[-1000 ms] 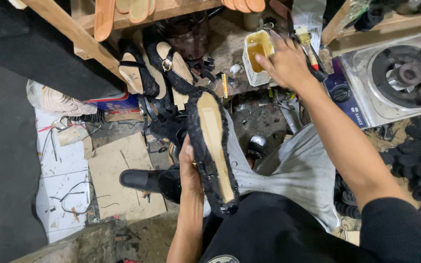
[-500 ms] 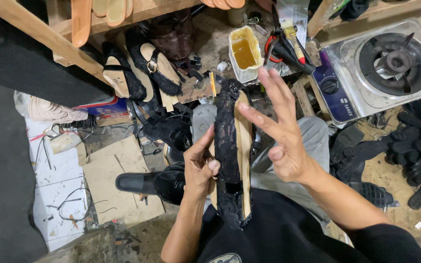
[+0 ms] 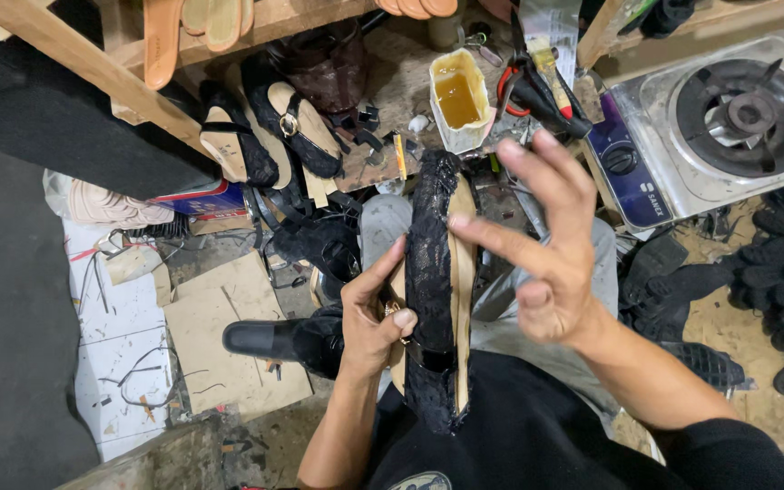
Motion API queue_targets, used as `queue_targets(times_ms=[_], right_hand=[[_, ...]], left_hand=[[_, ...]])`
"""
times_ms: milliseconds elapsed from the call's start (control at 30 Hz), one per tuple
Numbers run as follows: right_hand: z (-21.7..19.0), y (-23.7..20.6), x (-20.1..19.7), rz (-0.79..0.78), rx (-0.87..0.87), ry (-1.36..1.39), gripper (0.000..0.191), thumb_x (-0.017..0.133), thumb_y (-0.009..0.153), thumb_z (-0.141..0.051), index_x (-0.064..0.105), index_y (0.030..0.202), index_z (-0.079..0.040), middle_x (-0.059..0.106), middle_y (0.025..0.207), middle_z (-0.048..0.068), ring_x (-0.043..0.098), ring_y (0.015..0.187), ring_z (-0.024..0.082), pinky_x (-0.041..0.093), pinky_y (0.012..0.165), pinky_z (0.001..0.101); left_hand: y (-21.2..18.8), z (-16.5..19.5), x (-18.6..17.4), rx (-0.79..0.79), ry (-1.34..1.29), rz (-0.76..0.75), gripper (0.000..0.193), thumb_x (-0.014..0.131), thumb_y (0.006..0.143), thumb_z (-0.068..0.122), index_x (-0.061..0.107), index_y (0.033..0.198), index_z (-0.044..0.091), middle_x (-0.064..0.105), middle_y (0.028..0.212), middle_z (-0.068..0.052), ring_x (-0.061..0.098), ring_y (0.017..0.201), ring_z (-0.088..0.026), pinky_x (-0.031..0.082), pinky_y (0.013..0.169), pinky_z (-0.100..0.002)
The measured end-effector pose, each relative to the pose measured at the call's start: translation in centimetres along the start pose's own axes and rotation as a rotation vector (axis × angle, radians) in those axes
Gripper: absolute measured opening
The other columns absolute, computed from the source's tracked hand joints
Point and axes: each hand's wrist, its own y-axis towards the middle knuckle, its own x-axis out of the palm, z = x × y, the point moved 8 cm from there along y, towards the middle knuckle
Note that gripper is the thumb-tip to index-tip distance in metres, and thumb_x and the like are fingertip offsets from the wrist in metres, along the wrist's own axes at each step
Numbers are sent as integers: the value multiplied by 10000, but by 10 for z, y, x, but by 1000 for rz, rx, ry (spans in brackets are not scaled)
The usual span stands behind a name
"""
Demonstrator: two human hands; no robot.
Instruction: The person sits on the workshop floor holding a shoe last with a black fabric upper. They press and smooth the upper edges around the last by hand, repeatedly dipping their fingers into a container of glue to stick the material down, then place the finished shoe on a rack and pick up another last.
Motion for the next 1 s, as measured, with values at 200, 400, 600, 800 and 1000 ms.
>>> queue_targets(times_ms=[200, 400, 600, 800, 1000], right_hand=[[-7, 6, -5, -2, -110, -129, 748, 198, 1099, -614, 783, 1225, -165, 593, 1349, 155, 424, 1351, 375, 262, 1269, 563], [-11, 9, -8, 8, -151, -194, 703, 245, 1107, -569, 796, 1233, -151, 627, 1196, 120, 487, 1230, 352, 307, 1229, 581], [-14, 12, -6, 32, -203, -330, 684, 308, 1104, -578, 803, 1253, -128, 642, 1159, 130, 498, 1195, 349, 298, 1187, 587], [-12, 8, -8, 32, -202, -197, 652, 266, 1115, -571, 803, 1213, -215, 621, 1121, 103, 494, 1177, 328, 298, 1206, 579], [-10, 5, -8, 32, -256, -232, 676, 272, 1103, -591, 830, 1168, -217, 645, 1075, 77, 511, 1146, 311, 298, 1188, 568]], left_hand=[[0, 3, 4, 10, 4, -35, 889, 869, 787, 313, 518, 1513, -63, 637, 1446, -172, 632, 1308, -204, 462, 1158, -304], [-2, 1, 5, -81, 4, -21, 867, 858, 757, 205, 523, 1511, -60, 706, 1284, -138, 623, 706, -74, 502, 626, -196], [-1, 9, 11, -47, 9, -45, 842, 849, 783, 207, 510, 1507, -58, 684, 1311, -137, 635, 825, -68, 508, 708, -190], [-1, 11, 10, 24, 5, -60, 858, 857, 829, 270, 510, 1536, -70, 628, 1483, -174, 647, 1313, -180, 489, 1144, -271], [-1, 0, 11, -28, -181, -49, 895, 882, 828, 360, 495, 1512, -68, 549, 1543, -207, 556, 1413, -252, 428, 1201, -370]])
